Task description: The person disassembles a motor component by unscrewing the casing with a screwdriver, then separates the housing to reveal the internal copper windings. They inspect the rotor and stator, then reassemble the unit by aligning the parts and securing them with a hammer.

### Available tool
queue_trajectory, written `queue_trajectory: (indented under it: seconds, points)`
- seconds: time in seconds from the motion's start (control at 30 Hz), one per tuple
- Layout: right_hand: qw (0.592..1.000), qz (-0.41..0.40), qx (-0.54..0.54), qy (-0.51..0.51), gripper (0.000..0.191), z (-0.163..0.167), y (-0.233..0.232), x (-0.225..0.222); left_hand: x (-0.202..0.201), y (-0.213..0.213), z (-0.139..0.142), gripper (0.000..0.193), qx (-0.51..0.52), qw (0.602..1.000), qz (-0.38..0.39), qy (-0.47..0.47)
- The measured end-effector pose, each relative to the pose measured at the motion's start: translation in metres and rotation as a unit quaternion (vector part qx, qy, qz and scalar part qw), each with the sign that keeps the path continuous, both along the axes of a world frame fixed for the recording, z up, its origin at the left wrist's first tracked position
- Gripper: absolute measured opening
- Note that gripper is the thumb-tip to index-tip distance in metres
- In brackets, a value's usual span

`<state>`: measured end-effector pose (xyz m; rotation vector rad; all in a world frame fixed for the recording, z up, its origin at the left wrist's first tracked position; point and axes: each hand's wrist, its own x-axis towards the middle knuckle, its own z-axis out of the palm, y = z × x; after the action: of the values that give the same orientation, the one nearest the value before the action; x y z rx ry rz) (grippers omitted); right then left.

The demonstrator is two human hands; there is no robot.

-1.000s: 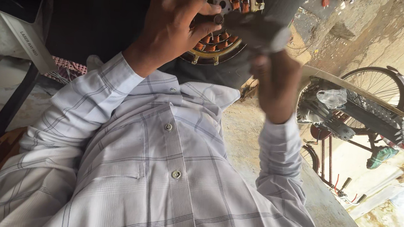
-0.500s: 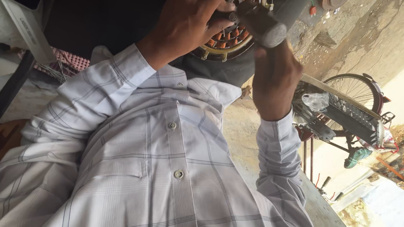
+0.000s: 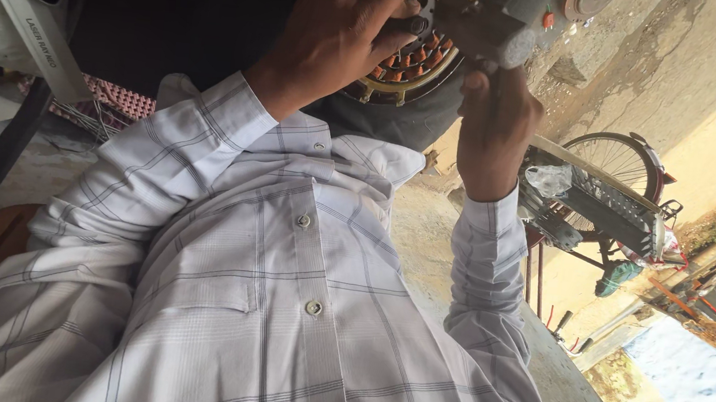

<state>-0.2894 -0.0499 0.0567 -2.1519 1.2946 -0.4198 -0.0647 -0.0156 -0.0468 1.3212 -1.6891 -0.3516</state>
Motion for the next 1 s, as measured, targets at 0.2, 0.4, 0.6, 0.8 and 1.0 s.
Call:
queue_trajectory:
  seconds: [0.2, 0.4, 0.6, 0.8, 1.0]
  points:
    - [1.000, 0.019, -0.020, -0.006, 0.048, 0.001, 0.001, 0.001, 0.000, 0.000, -0.005, 0.081, 0.031, 0.999, -0.023, 0.019]
    - [0.999, 0.034, -0.041, -0.007, 0.033, 0.008, 0.005, 0.007, -0.001, 0.000, -0.007, 0.075, 0.005, 1.000, -0.002, 0.001]
    - [0.998, 0.033, -0.057, 0.000, 0.031, 0.013, 0.004, 0.012, -0.002, -0.002, -0.004, 0.079, 0.011, 1.000, 0.000, 0.009]
    - [0.998, 0.035, -0.048, -0.010, 0.027, 0.015, 0.007, 0.012, -0.001, 0.001, -0.007, 0.078, 0.027, 1.000, -0.006, 0.005]
    - [0.999, 0.010, -0.019, 0.048, 0.030, 0.015, 0.008, 0.011, -0.002, 0.000, -0.005, 0.078, 0.002, 1.000, 0.001, 0.000]
